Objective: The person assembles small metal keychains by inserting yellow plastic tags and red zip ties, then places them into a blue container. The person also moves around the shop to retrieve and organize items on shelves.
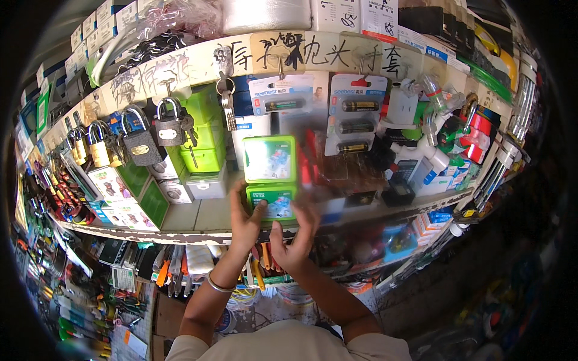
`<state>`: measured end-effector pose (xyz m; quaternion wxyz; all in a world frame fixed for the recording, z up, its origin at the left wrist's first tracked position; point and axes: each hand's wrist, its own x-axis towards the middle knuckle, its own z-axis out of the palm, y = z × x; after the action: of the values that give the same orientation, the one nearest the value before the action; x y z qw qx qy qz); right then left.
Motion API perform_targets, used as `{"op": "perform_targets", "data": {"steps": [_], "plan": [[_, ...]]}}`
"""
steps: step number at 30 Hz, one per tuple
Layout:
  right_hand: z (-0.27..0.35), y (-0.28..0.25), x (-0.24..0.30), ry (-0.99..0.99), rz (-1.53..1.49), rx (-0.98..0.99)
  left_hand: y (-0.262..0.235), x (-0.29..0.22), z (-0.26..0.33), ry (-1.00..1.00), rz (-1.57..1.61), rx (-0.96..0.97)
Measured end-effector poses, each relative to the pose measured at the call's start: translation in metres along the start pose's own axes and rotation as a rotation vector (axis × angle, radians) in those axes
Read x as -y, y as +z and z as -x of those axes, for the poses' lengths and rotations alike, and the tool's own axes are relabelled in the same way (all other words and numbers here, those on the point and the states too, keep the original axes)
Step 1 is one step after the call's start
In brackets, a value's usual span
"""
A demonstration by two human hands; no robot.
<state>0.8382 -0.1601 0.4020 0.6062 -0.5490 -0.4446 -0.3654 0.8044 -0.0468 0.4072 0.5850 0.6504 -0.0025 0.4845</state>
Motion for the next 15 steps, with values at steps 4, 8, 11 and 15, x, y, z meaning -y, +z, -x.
{"op": "perform_targets", "data": {"steps": [4, 8, 11, 15], "plan": [[0.003, 0.002, -0.002, -0.006, -0.013, 0.008, 0.002, 0.003, -0.001, -0.007, 0.011, 0.02], [-0.035, -0.01, 0.003, -0.117, 0.083, 0.078, -0.004, 0.004, 0.002, -0.013, 0.009, 0.044], [-0.098, -0.011, -0.001, -0.171, 0.185, 0.338, -0.013, 0.001, 0.006, -0.06, 0.047, 0.07], [-0.129, -0.002, -0.009, -0.212, 0.375, 0.473, -0.021, 0.0, 0.007, -0.155, 0.02, 0.055]]}}
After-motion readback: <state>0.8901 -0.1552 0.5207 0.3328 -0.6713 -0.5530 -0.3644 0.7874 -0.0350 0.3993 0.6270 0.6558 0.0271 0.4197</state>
